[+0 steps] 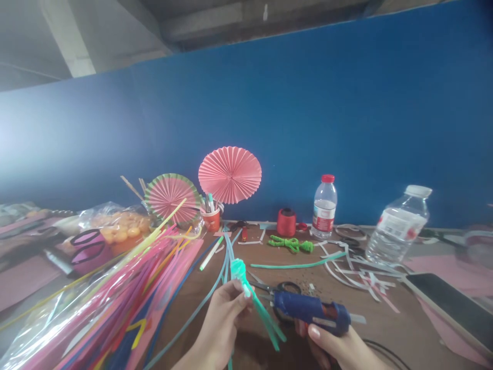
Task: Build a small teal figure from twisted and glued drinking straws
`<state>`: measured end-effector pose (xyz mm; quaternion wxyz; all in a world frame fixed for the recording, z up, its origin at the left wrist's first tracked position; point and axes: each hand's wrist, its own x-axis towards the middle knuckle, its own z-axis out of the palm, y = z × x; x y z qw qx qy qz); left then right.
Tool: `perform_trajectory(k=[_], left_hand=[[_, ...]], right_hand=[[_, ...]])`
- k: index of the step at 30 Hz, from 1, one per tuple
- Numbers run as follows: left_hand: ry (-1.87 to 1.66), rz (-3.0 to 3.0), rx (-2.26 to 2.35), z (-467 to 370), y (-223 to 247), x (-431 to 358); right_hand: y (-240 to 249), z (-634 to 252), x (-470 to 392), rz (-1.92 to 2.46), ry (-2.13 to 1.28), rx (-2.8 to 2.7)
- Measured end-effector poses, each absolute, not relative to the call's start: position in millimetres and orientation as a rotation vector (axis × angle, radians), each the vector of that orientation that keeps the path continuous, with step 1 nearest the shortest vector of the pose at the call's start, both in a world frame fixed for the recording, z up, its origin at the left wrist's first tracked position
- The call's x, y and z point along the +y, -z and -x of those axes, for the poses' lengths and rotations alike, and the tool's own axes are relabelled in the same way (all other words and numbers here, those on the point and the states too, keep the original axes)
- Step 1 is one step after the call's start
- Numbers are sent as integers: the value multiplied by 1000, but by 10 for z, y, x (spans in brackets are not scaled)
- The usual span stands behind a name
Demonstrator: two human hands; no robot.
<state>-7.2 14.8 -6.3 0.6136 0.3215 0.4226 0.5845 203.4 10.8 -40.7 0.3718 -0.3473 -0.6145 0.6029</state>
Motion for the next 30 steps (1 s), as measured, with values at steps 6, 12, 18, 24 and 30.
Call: perform_trajectory(k=[6,12,18,24,30], left_hand=[[-1292,-790,928,119,132,149],[-1303,-793,930,115,151,150],[-1285,-809,931,110,131,146],[-1292,-799,933,115,165,136],[-1303,-788,941,121,166,140]], right_hand=[[356,-2045,96,944,-1529,-1662],[380,-2063,95,993,-1520,-1683],[468,-2042,80,1046,-1502,-1585],[460,-2044,70,1089,-1491,-1632],[399,-2038,58,1117,-1491,-1634]])
